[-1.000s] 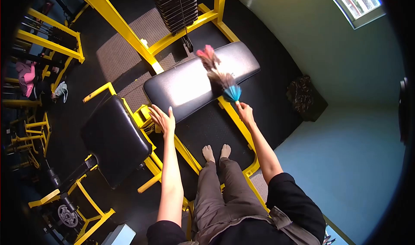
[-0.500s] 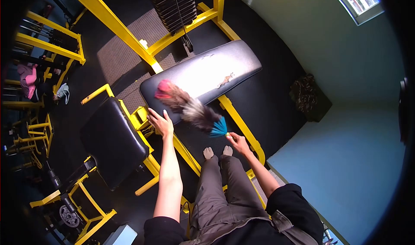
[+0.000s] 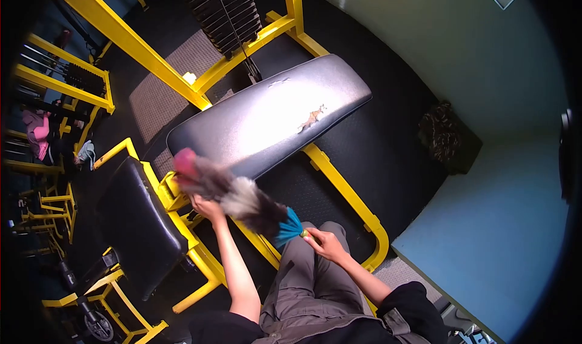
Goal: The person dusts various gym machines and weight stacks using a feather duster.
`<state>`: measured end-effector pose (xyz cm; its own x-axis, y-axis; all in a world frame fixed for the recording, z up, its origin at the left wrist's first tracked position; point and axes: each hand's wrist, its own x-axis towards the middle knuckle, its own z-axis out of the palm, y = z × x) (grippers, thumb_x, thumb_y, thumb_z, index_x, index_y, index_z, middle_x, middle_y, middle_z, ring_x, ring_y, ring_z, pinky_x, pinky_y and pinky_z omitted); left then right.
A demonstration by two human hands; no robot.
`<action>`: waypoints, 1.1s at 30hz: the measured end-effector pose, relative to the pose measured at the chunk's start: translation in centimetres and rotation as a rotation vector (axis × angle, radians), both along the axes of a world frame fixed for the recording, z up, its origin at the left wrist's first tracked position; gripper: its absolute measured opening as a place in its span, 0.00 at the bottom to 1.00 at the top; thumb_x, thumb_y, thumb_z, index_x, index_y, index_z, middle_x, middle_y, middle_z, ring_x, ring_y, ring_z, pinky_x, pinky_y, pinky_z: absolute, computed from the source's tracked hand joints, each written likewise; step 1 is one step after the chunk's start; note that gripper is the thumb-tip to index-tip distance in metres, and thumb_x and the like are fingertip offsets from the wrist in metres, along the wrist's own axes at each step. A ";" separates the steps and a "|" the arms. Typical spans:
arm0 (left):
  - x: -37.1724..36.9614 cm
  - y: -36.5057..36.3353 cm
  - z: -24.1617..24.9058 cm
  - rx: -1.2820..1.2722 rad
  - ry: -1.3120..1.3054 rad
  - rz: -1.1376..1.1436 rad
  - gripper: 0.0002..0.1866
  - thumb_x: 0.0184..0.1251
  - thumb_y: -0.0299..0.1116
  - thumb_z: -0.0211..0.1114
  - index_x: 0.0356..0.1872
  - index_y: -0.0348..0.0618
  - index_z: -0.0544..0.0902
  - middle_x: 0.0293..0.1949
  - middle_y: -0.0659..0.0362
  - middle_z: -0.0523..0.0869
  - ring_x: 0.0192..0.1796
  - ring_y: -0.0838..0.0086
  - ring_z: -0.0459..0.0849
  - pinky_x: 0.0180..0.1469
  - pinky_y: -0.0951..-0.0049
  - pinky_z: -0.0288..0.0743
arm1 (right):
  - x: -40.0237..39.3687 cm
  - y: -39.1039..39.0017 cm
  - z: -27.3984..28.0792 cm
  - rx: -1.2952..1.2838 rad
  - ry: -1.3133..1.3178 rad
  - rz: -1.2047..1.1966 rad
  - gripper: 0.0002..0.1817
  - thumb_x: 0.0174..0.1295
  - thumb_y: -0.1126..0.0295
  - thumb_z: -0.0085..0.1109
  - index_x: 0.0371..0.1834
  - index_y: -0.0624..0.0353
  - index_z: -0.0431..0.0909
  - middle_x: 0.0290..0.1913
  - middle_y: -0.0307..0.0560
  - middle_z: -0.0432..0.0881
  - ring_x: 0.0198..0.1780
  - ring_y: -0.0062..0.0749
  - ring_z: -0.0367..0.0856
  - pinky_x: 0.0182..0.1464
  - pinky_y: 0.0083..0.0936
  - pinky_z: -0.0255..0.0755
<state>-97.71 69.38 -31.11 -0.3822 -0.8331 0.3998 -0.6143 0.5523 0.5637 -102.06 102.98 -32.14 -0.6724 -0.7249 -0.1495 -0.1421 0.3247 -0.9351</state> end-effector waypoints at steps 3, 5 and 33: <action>-1.3 1.5 0.7 -0.147 0.189 -0.010 0.15 0.65 0.31 0.53 0.49 0.34 0.77 0.55 0.46 0.74 0.57 0.53 0.73 0.60 0.63 0.63 | -2.6 2.4 -5.8 -0.010 0.120 -0.073 0.14 0.58 0.65 0.55 0.45 0.60 0.75 0.34 0.52 0.81 0.34 0.40 0.82 0.38 0.26 0.74; -1.3 1.3 0.3 -0.175 0.272 -0.034 0.14 0.64 0.30 0.54 0.47 0.35 0.78 0.55 0.48 0.74 0.57 0.57 0.73 0.60 0.65 0.64 | -5.7 4.0 -11.6 -0.049 0.215 -0.222 0.13 0.59 0.66 0.55 0.44 0.61 0.76 0.32 0.51 0.81 0.31 0.35 0.81 0.35 0.24 0.73; -0.4 0.6 -2.1 -0.033 0.654 -0.177 0.13 0.60 0.19 0.51 0.43 0.33 0.79 0.50 0.51 0.79 0.55 0.65 0.75 0.59 0.71 0.65 | -1.0 -2.9 -31.4 -0.449 -0.054 -0.382 0.10 0.64 0.66 0.48 0.29 0.60 0.67 0.13 0.36 0.64 0.15 0.15 0.62 0.17 0.16 0.54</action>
